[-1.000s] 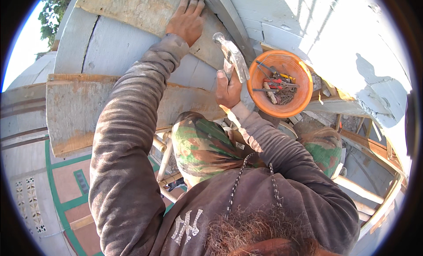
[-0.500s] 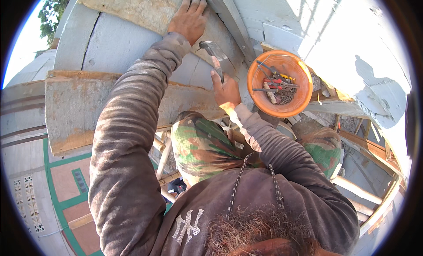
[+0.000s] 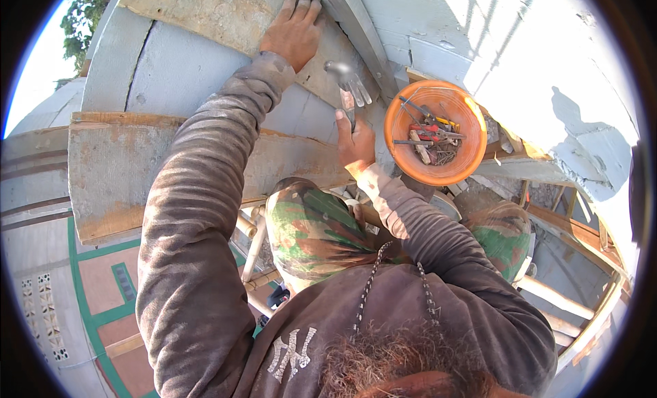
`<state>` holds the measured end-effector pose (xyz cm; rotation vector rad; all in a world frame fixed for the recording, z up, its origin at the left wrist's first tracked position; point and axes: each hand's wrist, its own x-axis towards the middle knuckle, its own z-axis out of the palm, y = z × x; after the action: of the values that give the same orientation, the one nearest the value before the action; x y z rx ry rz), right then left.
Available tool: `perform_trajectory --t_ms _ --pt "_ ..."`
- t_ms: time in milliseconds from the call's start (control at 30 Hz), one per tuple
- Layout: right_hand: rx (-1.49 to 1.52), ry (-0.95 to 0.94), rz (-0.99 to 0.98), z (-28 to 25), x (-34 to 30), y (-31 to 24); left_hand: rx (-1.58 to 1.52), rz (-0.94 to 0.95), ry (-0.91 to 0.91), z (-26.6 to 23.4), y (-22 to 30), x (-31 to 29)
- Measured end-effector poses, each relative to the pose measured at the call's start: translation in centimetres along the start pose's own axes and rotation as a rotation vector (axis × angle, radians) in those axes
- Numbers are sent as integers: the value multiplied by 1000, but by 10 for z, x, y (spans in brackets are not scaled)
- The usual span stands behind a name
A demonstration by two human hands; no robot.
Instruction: The person secures wooden boards to concrete wall forms using a hammer and nails while standing on scaffolding.
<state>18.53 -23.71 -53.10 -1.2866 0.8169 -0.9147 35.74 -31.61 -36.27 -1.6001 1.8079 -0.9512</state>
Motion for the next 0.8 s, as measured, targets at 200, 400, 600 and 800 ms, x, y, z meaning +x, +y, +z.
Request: perform_trajectory --t_ms 200,400,600,800 --pt "6 -46 -154 -9 3 -25 -137 49 -247 4 -4 4" --pt "-119 -133 59 -9 4 -32 -45 62 -224 4 -7 3" --pt "30 -52 -26 -9 -2 -25 -10 64 -140 -3 -5 0" --pt "0 -35 -148 -5 -5 -14 -59 54 -168 -5 -5 5"
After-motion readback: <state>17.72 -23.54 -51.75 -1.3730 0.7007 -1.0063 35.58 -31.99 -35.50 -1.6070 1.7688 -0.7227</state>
